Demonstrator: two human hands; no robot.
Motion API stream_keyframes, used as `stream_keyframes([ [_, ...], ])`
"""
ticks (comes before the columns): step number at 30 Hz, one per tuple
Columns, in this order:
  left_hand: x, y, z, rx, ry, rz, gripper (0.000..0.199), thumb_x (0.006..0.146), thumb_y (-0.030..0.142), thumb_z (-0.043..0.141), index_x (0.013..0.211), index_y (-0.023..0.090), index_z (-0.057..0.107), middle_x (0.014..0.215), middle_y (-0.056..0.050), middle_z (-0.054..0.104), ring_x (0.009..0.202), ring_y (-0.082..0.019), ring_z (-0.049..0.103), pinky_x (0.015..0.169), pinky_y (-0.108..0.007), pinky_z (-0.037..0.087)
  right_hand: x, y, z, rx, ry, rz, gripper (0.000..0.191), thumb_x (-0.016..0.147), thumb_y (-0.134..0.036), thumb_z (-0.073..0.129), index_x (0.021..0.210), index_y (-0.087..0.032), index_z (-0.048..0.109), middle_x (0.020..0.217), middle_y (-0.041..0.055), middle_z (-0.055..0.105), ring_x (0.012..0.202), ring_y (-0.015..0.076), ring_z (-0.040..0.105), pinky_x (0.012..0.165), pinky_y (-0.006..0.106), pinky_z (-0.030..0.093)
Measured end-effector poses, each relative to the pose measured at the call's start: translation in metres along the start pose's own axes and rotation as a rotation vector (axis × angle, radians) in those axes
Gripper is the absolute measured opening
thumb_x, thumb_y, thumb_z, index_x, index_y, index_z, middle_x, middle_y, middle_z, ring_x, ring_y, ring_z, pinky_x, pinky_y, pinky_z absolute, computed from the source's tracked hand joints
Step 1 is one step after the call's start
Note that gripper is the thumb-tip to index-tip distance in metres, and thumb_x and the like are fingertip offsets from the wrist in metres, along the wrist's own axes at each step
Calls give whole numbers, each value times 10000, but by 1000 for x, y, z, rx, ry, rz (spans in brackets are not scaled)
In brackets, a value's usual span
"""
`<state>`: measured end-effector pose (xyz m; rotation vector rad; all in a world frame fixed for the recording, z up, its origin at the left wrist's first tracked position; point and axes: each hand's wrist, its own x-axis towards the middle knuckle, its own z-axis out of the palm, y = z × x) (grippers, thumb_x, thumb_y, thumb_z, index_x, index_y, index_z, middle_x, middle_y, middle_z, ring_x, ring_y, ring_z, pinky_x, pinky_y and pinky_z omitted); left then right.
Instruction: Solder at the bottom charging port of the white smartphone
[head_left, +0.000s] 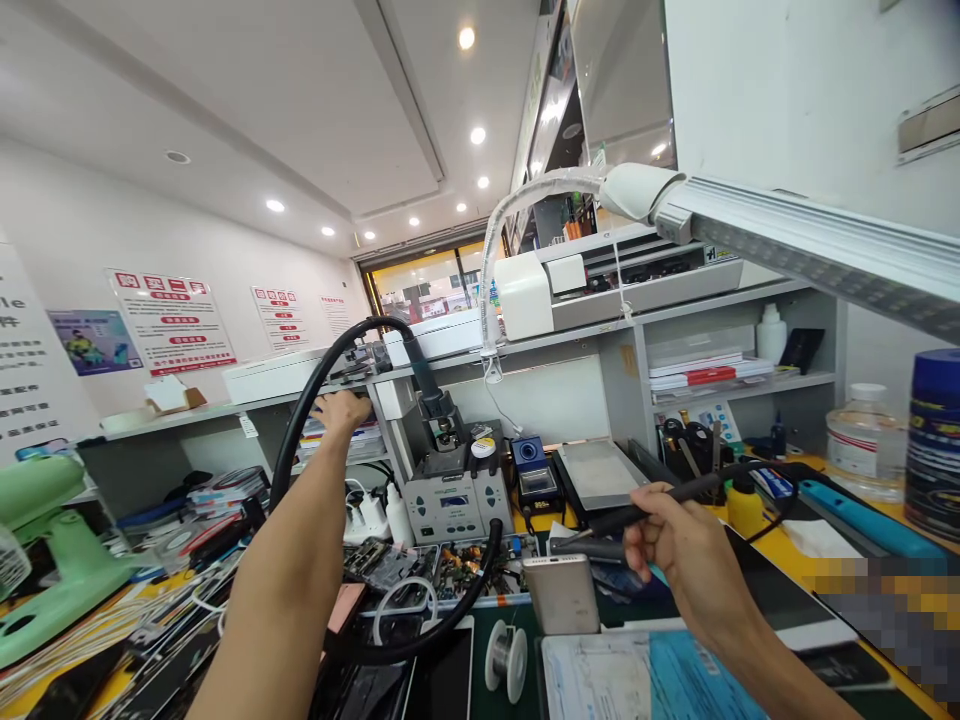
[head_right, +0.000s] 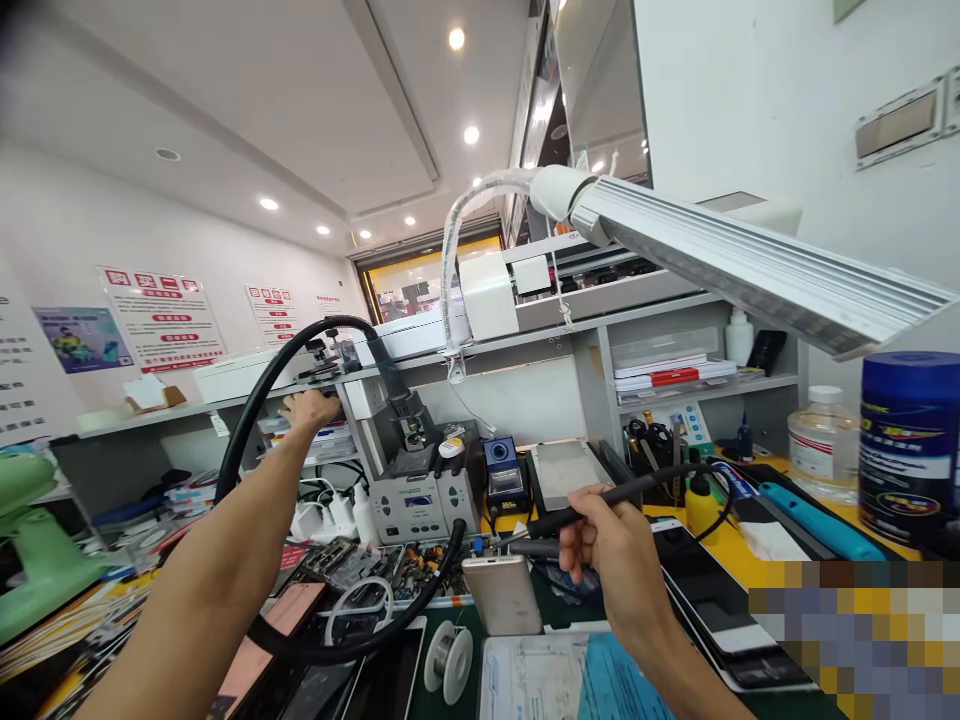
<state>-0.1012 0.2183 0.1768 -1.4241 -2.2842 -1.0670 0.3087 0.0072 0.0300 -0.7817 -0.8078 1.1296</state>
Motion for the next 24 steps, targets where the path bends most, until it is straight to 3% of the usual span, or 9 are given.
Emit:
stream_keyframes([
  [7, -11, 1, 6, 5, 140, -141, 385, 977, 355, 651, 1312, 173, 600, 1321, -111, 628, 1113, -257, 660, 923, -477, 577, -1, -3, 2, 5, -5, -10, 322, 740, -413, 784, 667, -217, 540, 479, 9, 615, 376, 164, 554, 336, 241, 402],
  [15, -25, -3, 1, -103, 287, -166, 386, 974, 357, 655, 1305, 165, 605, 1315, -116, 632, 1114, -262, 661, 924, -475, 577, -3, -5, 4, 15, -3, -9, 317, 714, -404, 791, 651, -213, 545, 465, 10, 610, 362, 164, 550, 324, 238, 392],
  [24, -74, 7, -15, -453, 450, -299, 391, 976, 355, 652, 1319, 177, 597, 1333, -112, 623, 1125, -262, 656, 931, -482, 574, -4, -6, 4, 27, -18, -5, 286, 734, -367, 773, 636, -209, 555, 471, 13, 612, 372, 165, 560, 331, 240, 402],
])
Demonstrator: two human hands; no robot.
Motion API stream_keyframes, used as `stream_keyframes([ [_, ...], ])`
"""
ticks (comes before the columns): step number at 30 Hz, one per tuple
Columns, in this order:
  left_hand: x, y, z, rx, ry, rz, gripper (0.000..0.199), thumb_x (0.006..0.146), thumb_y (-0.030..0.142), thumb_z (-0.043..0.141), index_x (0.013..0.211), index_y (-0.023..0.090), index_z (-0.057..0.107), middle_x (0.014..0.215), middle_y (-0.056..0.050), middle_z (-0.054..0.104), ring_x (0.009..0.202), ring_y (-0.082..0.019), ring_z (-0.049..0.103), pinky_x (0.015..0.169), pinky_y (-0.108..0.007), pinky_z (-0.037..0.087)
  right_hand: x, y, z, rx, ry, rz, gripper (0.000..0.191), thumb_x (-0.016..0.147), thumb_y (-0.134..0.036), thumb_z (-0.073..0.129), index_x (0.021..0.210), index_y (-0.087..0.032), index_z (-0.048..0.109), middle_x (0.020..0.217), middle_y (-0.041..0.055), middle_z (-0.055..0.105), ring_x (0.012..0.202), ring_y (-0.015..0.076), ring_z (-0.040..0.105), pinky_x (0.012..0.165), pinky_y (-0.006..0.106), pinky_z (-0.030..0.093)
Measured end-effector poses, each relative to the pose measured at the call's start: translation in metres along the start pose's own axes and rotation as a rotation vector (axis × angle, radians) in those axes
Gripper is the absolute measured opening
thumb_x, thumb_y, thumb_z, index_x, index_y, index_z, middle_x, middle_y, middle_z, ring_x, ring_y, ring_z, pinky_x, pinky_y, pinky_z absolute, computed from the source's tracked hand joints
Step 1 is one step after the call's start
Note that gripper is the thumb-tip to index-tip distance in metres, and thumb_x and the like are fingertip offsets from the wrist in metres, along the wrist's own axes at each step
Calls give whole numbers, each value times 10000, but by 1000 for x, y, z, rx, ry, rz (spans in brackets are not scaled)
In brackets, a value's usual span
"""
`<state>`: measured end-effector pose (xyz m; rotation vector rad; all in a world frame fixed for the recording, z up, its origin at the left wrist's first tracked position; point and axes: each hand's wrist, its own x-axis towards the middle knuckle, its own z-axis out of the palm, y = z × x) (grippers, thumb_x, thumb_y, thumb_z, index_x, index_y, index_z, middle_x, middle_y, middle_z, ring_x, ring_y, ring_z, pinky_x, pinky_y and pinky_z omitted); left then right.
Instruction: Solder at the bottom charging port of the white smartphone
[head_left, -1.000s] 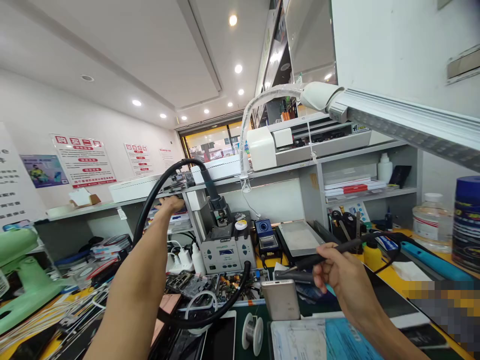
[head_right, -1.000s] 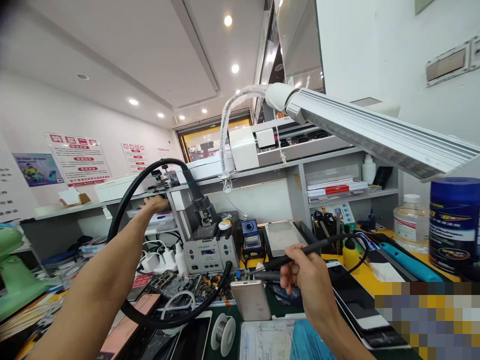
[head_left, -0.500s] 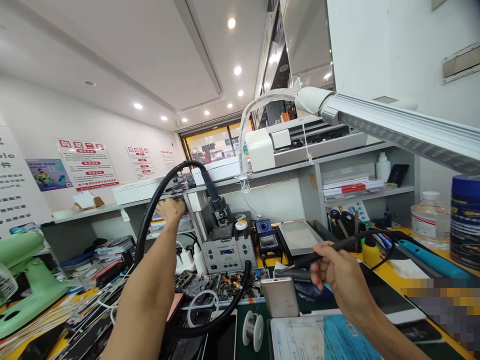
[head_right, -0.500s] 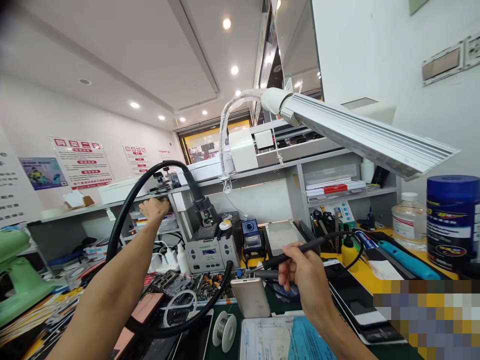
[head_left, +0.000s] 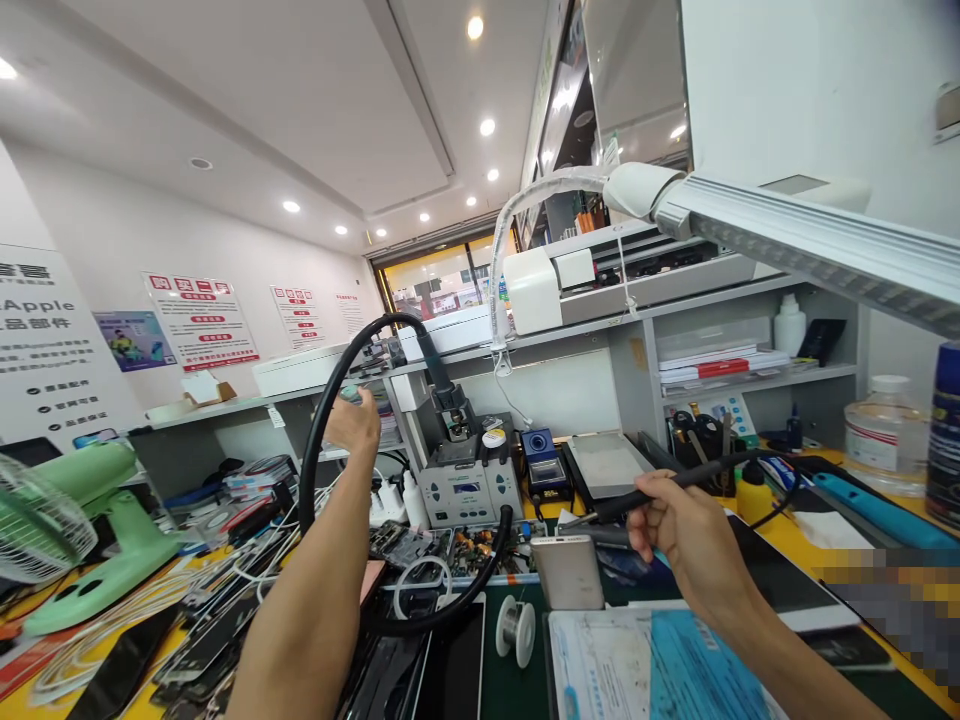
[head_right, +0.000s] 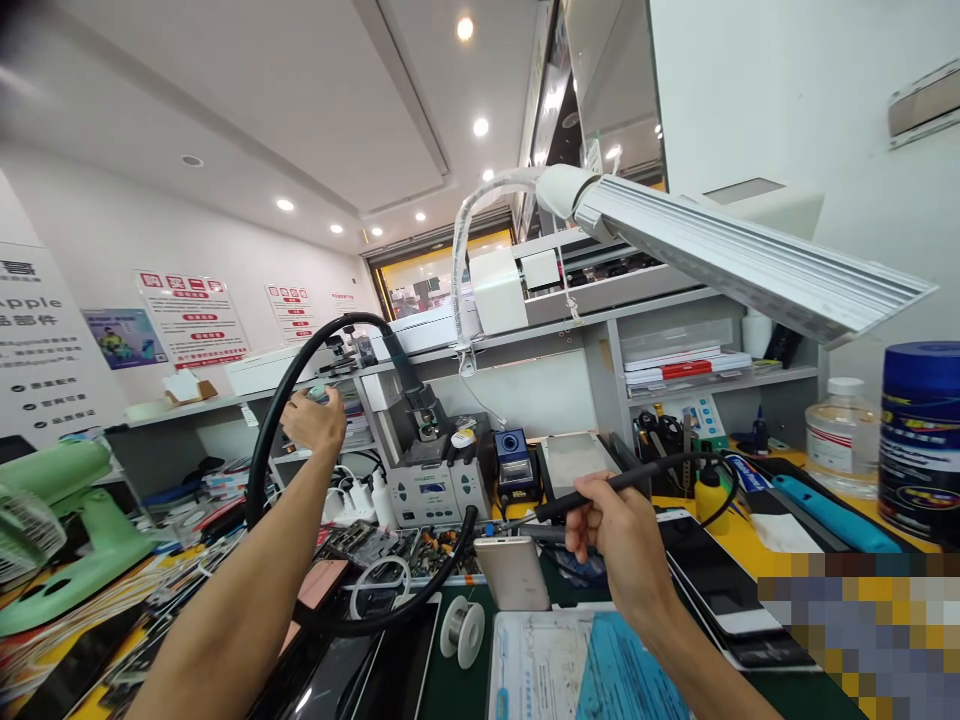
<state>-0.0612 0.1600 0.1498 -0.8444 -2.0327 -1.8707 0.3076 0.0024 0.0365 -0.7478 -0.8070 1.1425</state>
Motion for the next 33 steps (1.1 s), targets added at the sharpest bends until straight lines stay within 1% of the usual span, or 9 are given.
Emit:
stream_keyframes([
  [3, -22, 7, -11, -182, 10, -122, 399, 977, 357, 650, 1330, 181, 592, 1347, -114, 615, 1138, -266, 651, 941, -489, 569, 0, 0, 0, 3, -4, 7, 279, 742, -355, 768, 634, -210, 555, 469, 12, 609, 375, 167, 563, 333, 241, 404],
  [5, -40, 9, -20, -327, -53, -232, 397, 978, 360, 648, 1328, 181, 592, 1341, -113, 618, 1129, -263, 654, 935, -484, 572, 0, 1, 0, 7, -5, 8, 273, 745, -347, 762, 632, -209, 556, 466, 11, 606, 373, 165, 560, 331, 239, 400],
  [10, -86, -8, -51, -670, -507, -570, 380, 980, 361, 647, 1307, 174, 603, 1301, -108, 639, 1087, -249, 670, 904, -462, 587, 1, 0, -2, 12, -4, 8, 270, 746, -332, 755, 618, -204, 556, 467, 16, 606, 368, 161, 556, 333, 238, 399],
  [16, -124, -42, -91, -788, -1078, -843, 369, 980, 359, 647, 1294, 170, 608, 1285, -105, 644, 1072, -244, 673, 892, -455, 589, 1, 1, -1, 20, -2, 10, 255, 746, -318, 746, 615, -202, 561, 469, 10, 601, 366, 156, 551, 331, 236, 385],
  [20, -146, -57, -109, -768, -1349, -820, 322, 984, 354, 643, 1240, 159, 627, 1188, -87, 673, 965, -207, 691, 811, -396, 607, -1, 0, 1, 22, -11, 16, 244, 759, -308, 740, 620, -200, 570, 477, 5, 605, 374, 153, 555, 345, 238, 396],
  [22, -155, -61, -118, -746, -1450, -760, 269, 994, 350, 632, 1169, 145, 640, 1027, -50, 689, 766, -140, 675, 648, -289, 593, -1, -1, 2, 22, -11, 19, 240, 758, -300, 736, 615, -201, 569, 474, 4, 604, 372, 152, 553, 343, 237, 392],
  [25, -163, -61, -127, -727, -1551, -645, 239, 956, 324, 671, 1097, 134, 644, 791, -1, 663, 431, -53, 493, 332, -151, 361, 1, 0, 3, 19, -3, 25, 236, 753, -292, 728, 606, -201, 567, 472, 3, 602, 368, 149, 547, 338, 235, 386],
  [27, -167, -59, -130, -699, -1600, -584, 253, 905, 323, 717, 1069, 140, 655, 648, 27, 607, 367, -51, 441, 280, -135, 276, 2, 0, 2, 14, 3, 37, 234, 757, -291, 724, 607, -196, 572, 476, 4, 603, 368, 146, 546, 339, 234, 388],
  [33, -176, -49, -124, -606, -1731, -477, 251, 942, 399, 646, 897, 152, 660, 517, 42, 539, 320, -58, 448, 282, -124, 273, 2, 0, 0, -6, 3, 78, 232, 782, -304, 727, 643, -192, 579, 493, 8, 610, 385, 148, 552, 346, 235, 394],
])
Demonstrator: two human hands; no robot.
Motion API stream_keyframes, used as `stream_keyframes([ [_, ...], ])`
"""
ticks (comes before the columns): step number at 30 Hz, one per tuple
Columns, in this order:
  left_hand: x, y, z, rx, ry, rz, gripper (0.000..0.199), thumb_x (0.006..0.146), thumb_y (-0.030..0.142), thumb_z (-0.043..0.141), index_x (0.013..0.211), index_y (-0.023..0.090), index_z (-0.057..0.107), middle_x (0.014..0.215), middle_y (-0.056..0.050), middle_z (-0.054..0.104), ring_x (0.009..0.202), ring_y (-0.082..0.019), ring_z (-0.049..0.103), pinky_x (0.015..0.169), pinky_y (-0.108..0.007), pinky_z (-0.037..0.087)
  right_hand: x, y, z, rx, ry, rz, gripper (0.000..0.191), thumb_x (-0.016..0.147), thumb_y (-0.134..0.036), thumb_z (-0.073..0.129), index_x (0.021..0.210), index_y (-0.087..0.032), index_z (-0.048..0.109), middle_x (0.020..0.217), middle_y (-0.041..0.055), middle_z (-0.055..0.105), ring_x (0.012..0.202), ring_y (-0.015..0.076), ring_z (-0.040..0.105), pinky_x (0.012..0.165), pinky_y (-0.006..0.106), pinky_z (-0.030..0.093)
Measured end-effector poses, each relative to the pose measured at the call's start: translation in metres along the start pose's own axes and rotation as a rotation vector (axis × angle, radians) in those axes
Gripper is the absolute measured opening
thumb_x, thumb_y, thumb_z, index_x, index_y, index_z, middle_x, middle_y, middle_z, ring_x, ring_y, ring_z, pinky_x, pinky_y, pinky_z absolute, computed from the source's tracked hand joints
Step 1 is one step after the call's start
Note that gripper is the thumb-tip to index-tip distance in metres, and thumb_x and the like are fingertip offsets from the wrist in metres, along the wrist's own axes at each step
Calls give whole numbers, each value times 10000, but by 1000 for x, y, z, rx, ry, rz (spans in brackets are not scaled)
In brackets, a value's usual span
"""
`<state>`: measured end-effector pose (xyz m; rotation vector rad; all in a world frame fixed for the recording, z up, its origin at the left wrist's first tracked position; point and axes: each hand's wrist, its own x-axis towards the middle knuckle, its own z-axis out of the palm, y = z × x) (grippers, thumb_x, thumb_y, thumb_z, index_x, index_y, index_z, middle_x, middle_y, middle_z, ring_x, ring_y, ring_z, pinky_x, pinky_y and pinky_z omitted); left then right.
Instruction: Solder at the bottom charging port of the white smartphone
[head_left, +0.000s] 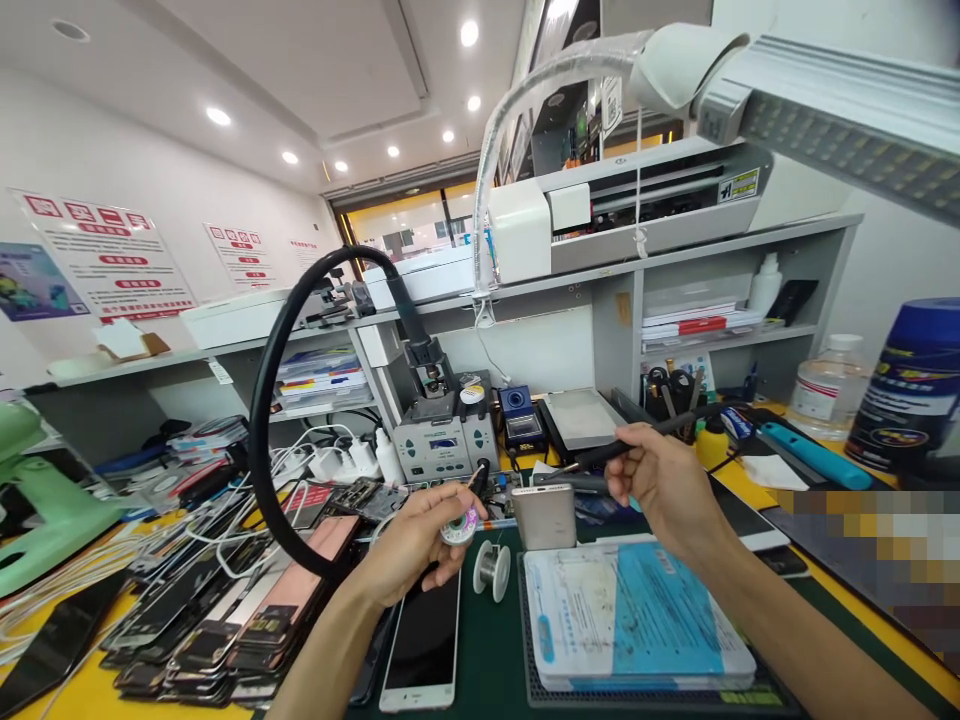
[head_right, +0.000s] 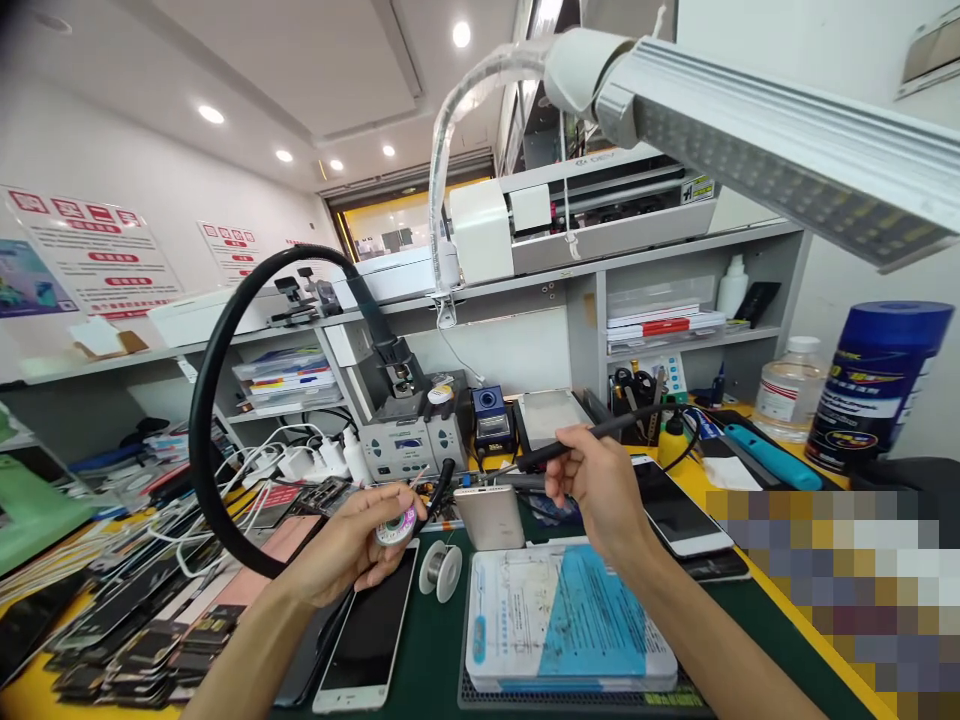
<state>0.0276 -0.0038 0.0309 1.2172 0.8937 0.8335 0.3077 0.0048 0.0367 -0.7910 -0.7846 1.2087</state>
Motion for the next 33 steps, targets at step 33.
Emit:
stream_keyframes([
  [33, 1, 10, 5, -164, -115, -210, 305, 906, 426, 704, 1032, 153, 756, 891, -92, 710, 433, -29, 427, 317, -129, 201, 1, -1, 3, -93, -33, 37, 254, 776, -382, 804, 802, -191, 638, 576, 20, 684, 418, 146, 582, 355, 217, 412],
])
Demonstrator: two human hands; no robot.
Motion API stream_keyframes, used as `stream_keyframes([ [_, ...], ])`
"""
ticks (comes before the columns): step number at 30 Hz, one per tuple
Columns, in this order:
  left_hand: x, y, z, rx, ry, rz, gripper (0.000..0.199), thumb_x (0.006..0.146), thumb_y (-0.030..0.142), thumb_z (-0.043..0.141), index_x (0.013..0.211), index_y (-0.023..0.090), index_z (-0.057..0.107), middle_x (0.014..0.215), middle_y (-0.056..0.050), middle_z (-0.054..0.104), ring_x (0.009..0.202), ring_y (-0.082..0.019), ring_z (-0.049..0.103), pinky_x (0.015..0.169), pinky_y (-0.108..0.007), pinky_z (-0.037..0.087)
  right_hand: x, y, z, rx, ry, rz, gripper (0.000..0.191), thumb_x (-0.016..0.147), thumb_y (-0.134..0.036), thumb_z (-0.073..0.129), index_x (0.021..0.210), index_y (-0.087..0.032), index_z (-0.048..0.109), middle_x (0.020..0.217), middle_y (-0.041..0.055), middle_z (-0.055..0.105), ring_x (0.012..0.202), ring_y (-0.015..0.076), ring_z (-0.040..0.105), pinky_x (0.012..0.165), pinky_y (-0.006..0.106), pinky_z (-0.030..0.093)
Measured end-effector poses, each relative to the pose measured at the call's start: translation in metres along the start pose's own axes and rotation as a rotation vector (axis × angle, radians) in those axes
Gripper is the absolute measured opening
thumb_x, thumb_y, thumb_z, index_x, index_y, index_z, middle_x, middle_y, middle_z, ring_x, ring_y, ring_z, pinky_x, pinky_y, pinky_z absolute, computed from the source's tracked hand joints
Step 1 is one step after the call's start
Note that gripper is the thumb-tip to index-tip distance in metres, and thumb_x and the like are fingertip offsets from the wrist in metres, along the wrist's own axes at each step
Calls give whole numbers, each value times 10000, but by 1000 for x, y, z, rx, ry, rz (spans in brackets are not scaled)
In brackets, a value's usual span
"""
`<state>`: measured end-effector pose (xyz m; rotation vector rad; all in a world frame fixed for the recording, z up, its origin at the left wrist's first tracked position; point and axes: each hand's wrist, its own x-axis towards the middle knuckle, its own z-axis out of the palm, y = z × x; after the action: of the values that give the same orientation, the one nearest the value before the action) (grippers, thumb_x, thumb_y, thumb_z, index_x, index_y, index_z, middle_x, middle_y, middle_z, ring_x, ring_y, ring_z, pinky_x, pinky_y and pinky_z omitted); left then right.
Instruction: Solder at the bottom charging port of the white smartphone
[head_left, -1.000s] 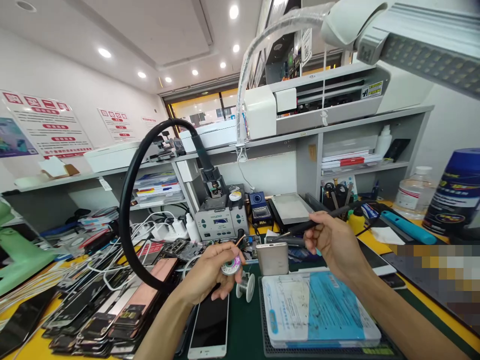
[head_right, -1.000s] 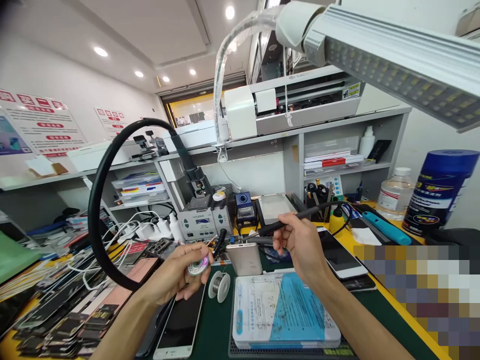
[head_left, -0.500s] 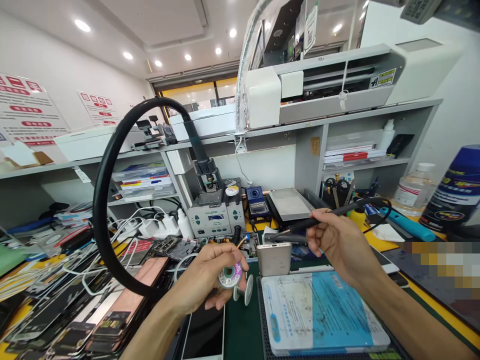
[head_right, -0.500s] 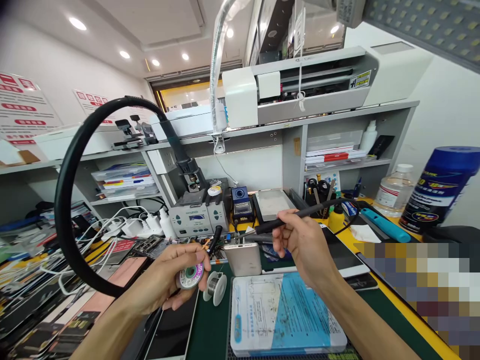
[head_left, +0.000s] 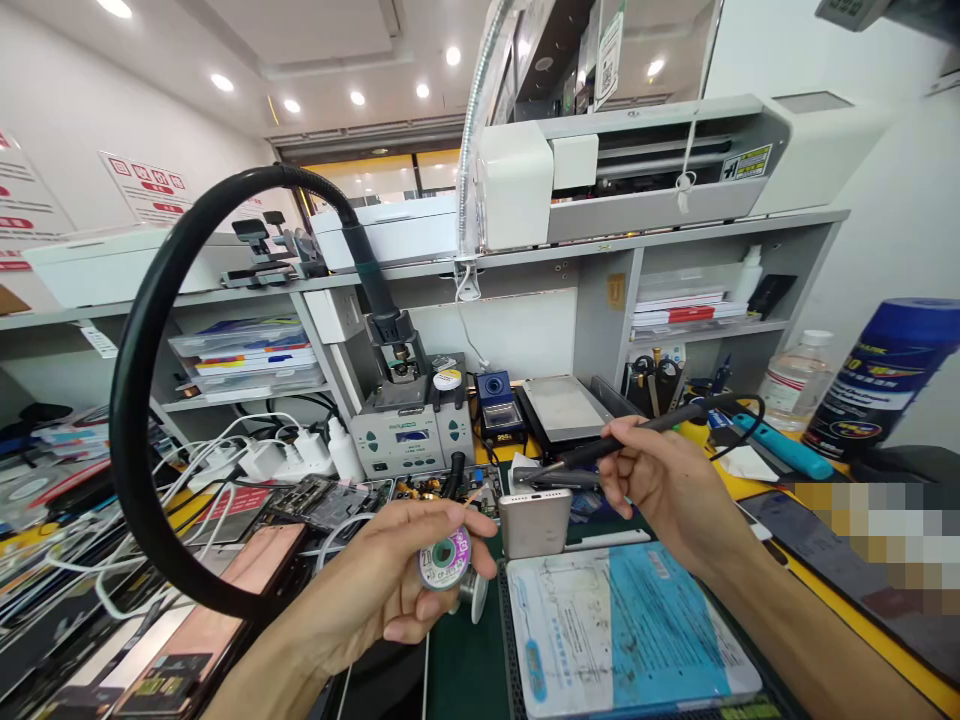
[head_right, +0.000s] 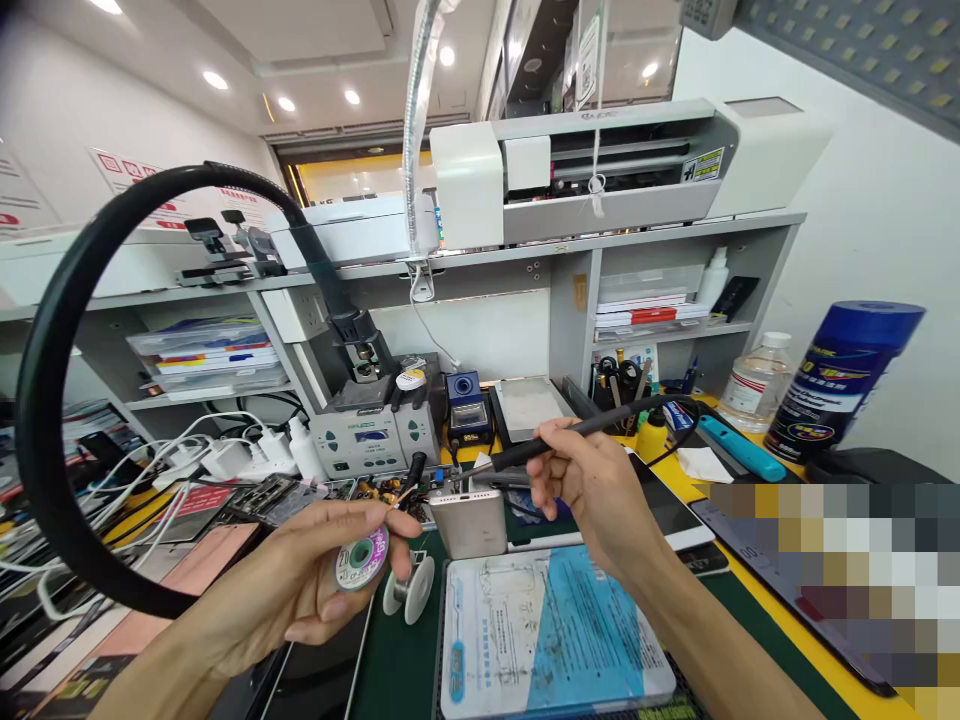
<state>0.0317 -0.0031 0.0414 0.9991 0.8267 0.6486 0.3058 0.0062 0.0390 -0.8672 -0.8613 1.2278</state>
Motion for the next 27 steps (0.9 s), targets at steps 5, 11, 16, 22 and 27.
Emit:
stream_keyframes([
  [5, 1, 1, 1, 111, 50, 12, 358, 933, 478, 666, 1015, 138, 743, 662, -52, 664, 436, -24, 305, 348, -116, 168, 1, -1, -3, 6, -7, -10, 201, 778, -351, 771, 770, -199, 640, 556, 23, 683, 408, 150, 583, 358, 219, 417],
  [11, 1, 7, 6, 245, 35, 26, 391, 869, 587, 700, 983, 219, 633, 613, 26, 616, 311, -48, 418, 248, -120, 203, 2, -7, -7, -7, -32, -12, 174, 740, -317, 793, 761, -181, 686, 568, 45, 704, 425, 170, 612, 365, 232, 438],
  [16, 3, 6, 4, 262, 70, 54, 401, 847, 599, 716, 875, 213, 611, 586, 17, 627, 291, -38, 407, 254, -113, 176, 2, -13, -7, -89, -42, -2, 270, 720, -377, 853, 777, -159, 705, 578, 65, 714, 414, 170, 610, 352, 233, 436],
  [22, 5, 4, 7, 294, 124, 62, 410, 882, 604, 653, 871, 195, 686, 453, 74, 436, 293, -36, 287, 280, -142, 109, -1, -18, -8, -103, -50, 42, 309, 689, -388, 879, 805, -176, 686, 558, 47, 709, 404, 185, 628, 326, 227, 442],
  [27, 2, 10, 16, 465, 151, 121, 392, 974, 547, 546, 887, 190, 683, 585, 85, 372, 388, -25, 237, 374, -164, 188, -1, -20, -9, -86, -88, 47, 285, 729, -378, 862, 807, -189, 662, 577, 29, 710, 436, 173, 641, 352, 221, 474],
])
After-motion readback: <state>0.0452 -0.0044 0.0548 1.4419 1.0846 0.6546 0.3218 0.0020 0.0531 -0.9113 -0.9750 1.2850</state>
